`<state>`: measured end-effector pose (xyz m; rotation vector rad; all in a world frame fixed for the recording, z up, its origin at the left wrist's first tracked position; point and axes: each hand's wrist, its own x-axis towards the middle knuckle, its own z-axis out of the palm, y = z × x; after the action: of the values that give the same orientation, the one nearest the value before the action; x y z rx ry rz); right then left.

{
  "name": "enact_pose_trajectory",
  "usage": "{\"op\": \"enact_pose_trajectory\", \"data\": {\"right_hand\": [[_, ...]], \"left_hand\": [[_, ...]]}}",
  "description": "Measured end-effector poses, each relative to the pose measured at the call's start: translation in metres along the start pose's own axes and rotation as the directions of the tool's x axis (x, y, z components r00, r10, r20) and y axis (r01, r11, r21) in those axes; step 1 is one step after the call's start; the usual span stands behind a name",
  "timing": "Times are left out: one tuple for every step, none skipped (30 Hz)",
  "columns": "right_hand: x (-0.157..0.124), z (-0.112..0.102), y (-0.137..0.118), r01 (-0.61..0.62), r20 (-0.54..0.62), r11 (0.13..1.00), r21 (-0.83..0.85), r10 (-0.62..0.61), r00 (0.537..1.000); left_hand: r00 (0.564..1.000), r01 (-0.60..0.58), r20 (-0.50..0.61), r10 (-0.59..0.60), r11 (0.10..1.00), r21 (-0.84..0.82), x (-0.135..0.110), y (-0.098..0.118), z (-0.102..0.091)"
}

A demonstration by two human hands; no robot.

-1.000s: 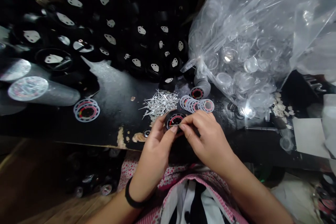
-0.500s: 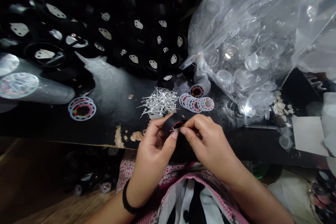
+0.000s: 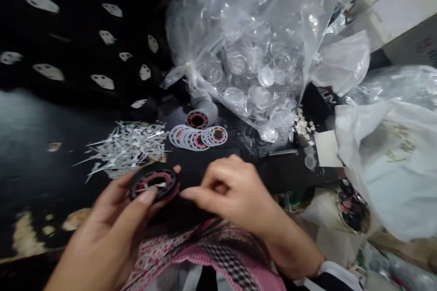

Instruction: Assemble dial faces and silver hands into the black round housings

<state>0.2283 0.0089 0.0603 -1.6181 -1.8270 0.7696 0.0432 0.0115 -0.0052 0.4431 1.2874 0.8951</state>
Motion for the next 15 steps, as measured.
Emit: {"op": "enact_pose_trajectory", "data": {"right_hand": [[-0.008, -0.014, 0.007, 0.013, -0.179, 1.000, -0.022, -0.017, 0.984], [-0.017, -0.028, 0.017, -0.018, -0.414, 0.998, -0.055, -0.006, 0.910], [-0.025, -0.041, 0.029, -0.100, -0.636, 0.990, -0.100, 0.014, 0.771], [-0.031, -0.051, 0.043, -0.184, -0.756, 0.977, -0.110, 0.038, 0.653], [-0.035, -0.059, 0.059, -0.230, -0.802, 0.971, -0.061, 0.089, 0.591], [-0.036, -0.062, 0.074, -0.228, -0.783, 0.972, 0.053, 0.182, 0.594], [-0.034, -0.062, 0.086, -0.191, -0.750, 0.961, 0.198, 0.275, 0.602], [-0.031, -0.058, 0.093, -0.137, -0.706, 0.938, 0.320, 0.332, 0.626], [-0.027, -0.052, 0.095, -0.069, -0.670, 0.906, 0.418, 0.359, 0.650], [-0.023, -0.045, 0.091, 0.003, -0.646, 0.873, 0.489, 0.360, 0.673], [-0.018, -0.037, 0.083, 0.069, -0.626, 0.842, 0.535, 0.341, 0.701], [-0.014, -0.029, 0.070, 0.128, -0.603, 0.811, 0.570, 0.307, 0.737], [-0.010, -0.021, 0.056, 0.160, -0.543, 0.766, 0.622, 0.276, 0.793], [-0.007, -0.014, 0.042, 0.188, -0.480, 0.722, 0.666, 0.221, 0.849], [-0.005, -0.008, 0.029, 0.201, -0.409, 0.682, 0.703, 0.156, 0.899]], "left_hand": [[0.998, 0.059, 0.013, -0.058, 0.994, -0.094, 0.001, 0.000, 0.002], [0.995, 0.098, 0.036, -0.094, 0.980, -0.172, 0.000, -0.001, 0.005], [0.989, 0.138, 0.080, -0.123, 0.964, -0.225, -0.002, -0.001, 0.008], [0.978, 0.189, 0.139, -0.157, 0.946, -0.265, -0.005, -0.001, 0.012], [0.960, 0.248, 0.204, -0.193, 0.922, -0.296, -0.007, -0.002, 0.016], [0.934, 0.316, 0.270, -0.234, 0.896, -0.314, -0.009, -0.004, 0.020], [0.905, 0.378, 0.325, -0.273, 0.868, -0.321, -0.010, -0.005, 0.024], [0.878, 0.431, 0.366, -0.309, 0.843, -0.322, -0.010, -0.008, 0.028], [0.856, 0.470, 0.394, -0.335, 0.822, -0.322, -0.010, -0.010, 0.031], [0.842, 0.495, 0.407, -0.353, 0.807, -0.323, -0.009, -0.013, 0.033], [0.834, 0.509, 0.412, -0.366, 0.798, -0.322, -0.008, -0.015, 0.034], [0.831, 0.515, 0.412, -0.373, 0.795, -0.320, -0.006, -0.017, 0.035], [0.832, 0.514, 0.409, -0.373, 0.797, -0.317, -0.005, -0.019, 0.036], [0.834, 0.510, 0.409, -0.371, 0.801, -0.314, -0.004, -0.020, 0.036], [0.834, 0.506, 0.413, -0.365, 0.805, -0.311, -0.004, -0.020, 0.036]]}}
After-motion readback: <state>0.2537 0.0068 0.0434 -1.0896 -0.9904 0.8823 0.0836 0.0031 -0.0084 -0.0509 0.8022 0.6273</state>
